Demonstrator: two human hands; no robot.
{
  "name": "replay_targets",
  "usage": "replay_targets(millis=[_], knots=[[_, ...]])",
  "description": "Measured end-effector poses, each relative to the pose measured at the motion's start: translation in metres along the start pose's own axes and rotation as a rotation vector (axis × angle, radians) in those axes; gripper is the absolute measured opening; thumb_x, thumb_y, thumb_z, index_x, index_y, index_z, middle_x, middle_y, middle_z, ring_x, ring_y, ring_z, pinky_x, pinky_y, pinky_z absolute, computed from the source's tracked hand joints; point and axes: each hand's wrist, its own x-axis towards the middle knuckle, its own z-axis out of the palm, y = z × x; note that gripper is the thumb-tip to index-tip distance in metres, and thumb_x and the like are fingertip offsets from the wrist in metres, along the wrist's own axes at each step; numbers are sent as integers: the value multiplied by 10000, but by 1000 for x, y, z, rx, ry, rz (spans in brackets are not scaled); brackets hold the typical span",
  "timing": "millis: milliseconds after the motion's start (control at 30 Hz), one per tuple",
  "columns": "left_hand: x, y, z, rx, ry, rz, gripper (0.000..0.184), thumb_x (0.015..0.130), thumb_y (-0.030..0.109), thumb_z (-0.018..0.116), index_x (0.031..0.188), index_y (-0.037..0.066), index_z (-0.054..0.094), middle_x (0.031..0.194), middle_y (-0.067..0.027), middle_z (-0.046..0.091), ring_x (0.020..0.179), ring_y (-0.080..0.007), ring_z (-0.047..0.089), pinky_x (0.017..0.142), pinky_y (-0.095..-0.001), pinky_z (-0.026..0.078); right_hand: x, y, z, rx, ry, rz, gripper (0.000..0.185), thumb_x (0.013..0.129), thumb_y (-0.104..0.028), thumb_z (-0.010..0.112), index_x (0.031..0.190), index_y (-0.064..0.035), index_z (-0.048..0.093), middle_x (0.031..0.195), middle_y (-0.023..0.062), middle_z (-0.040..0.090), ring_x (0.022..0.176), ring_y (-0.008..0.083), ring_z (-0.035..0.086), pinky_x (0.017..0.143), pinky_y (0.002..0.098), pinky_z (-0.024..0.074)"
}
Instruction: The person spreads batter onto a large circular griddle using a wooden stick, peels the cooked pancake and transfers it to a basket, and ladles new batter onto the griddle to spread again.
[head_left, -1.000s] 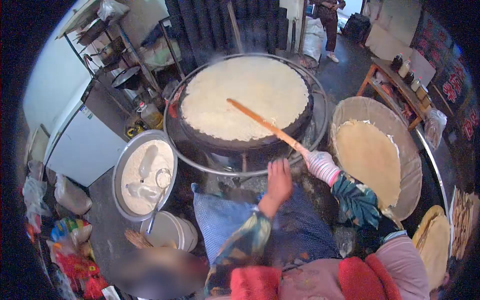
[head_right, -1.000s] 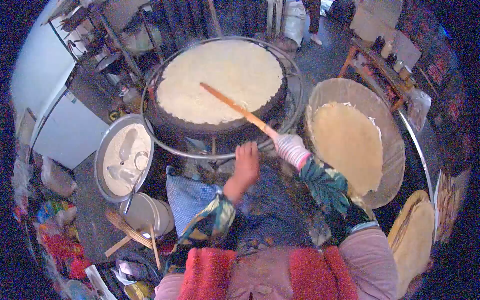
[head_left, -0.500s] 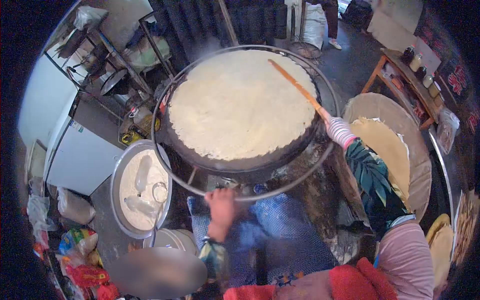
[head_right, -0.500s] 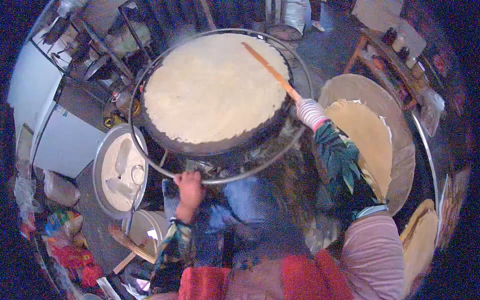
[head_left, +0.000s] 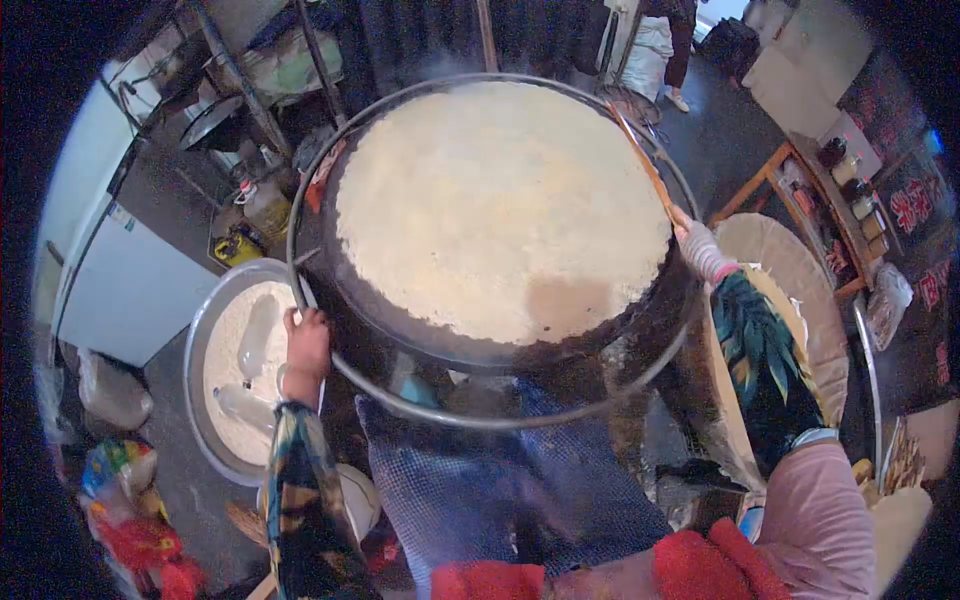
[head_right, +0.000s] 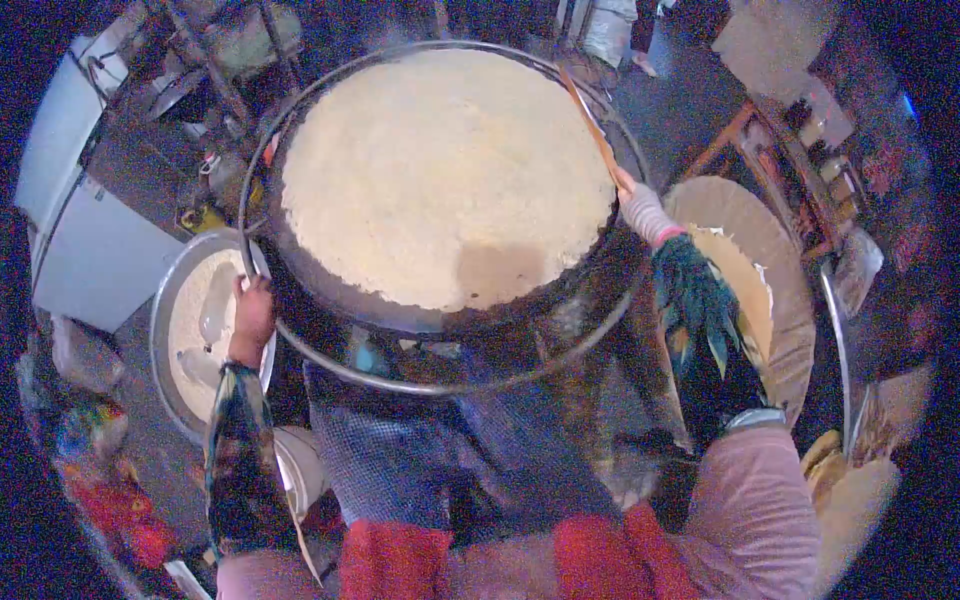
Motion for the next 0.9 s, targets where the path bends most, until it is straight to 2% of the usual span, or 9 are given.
replay_targets(millis=[100, 167, 200, 267, 333, 367, 500, 533, 900], knots=[[1, 1, -12, 17, -49, 1, 175, 732, 86, 508, 766, 107, 678, 908, -30, 608, 1019, -177, 519, 1030, -480, 241, -49, -8, -11, 146, -173, 58, 438, 903, -49, 397, 1340, -45, 405, 1264, 109, 525, 1178, 193, 460, 984, 263, 332], [-6, 15, -19, 187, -85, -7, 172, 725, 92, 522, 770, 118, 686, 916, -15, 614, 1012, -158, 520, 1020, -457, 263, -96, -8, -6, 414, -144, -110, 439, 910, -63, 406, 1347, -21, 387, 1320, 113, 471, 1253, 185, 378, 1032, 261, 275], [-10, 20, -8, 176, -91, -30, 164, 717, 108, 537, 768, 128, 692, 908, -11, 622, 1005, -159, 522, 1014, -440, 275, -119, -14, -2, 351, -69, -258, 448, 908, -91, 424, 1350, -26, 387, 1263, 81, 513, 996, 192, 483, 852, 297, 382], [-26, 54, -25, 141, -131, -74, 151, 713, 131, 548, 747, 131, 695, 861, -28, 634, 1010, -189, 521, 982, -435, 307, -172, -70, -20, 454, -202, -15, 464, 905, -136, 449, 1352, -30, 386, 1237, 39, 534, 641, 151, 536, 584, 298, 464], [-45, 103, -37, 80, -147, -141, 121, 717, 161, 583, 748, 137, 697, 833, -57, 638, 932, -221, 558, 897, -461, 344, -232, -142, -38, 733, -468, 307, 468, 914, -208, 455, 1355, -65, 393, 1183, 14, 551, 499, 75, 427, 450, 233, 384], [-54, 133, -55, 57, -186, -196, 110, 726, 176, 599, 751, 141, 699, 825, -73, 639, 892, -234, 575, 852, -473, 359, -252, -159, -32, 869, -534, 227, 467, 923, -264, 454, 1358, -101, 402, 1098, -3, 590, 455, 46, 371, 404, 203, 329], [-85, 263, -92, -460, 228, -224, 89, 688, 129, 565, 664, 117, 650, 680, -88, 600, 766, -263, 587, 702, -398, 447, -306, -281, -40, 891, -1077, 115, 532, 912, -411, 479, 1343, -103, 424, 685, -35, 482, 479, 40, 366, 417, 194, 286], [-88, 289, -122, -559, -12, -241, 71, 672, 133, 573, 718, 94, 613, 760, -107, 592, 775, -292, 563, 671, -415, 447, -315, -305, -40, 924, -1204, 112, 546, 903, -408, 504, 1336, -83, 429, 620, -32, 455, 486, 38, 366, 422, 188, 277], [-226, 332, -113, -1026, 473, -182, 146, 688, 92, 588, 831, 66, 603, 842, -132, 592, 834, -311, 557, 737, -420, 445, -352, -391, -46, 504, -1638, -138, 551, 837, -224, 541, 1346, -56, 415, 775, 18, 551, 529, 59, 441, 478, 187, 369]])
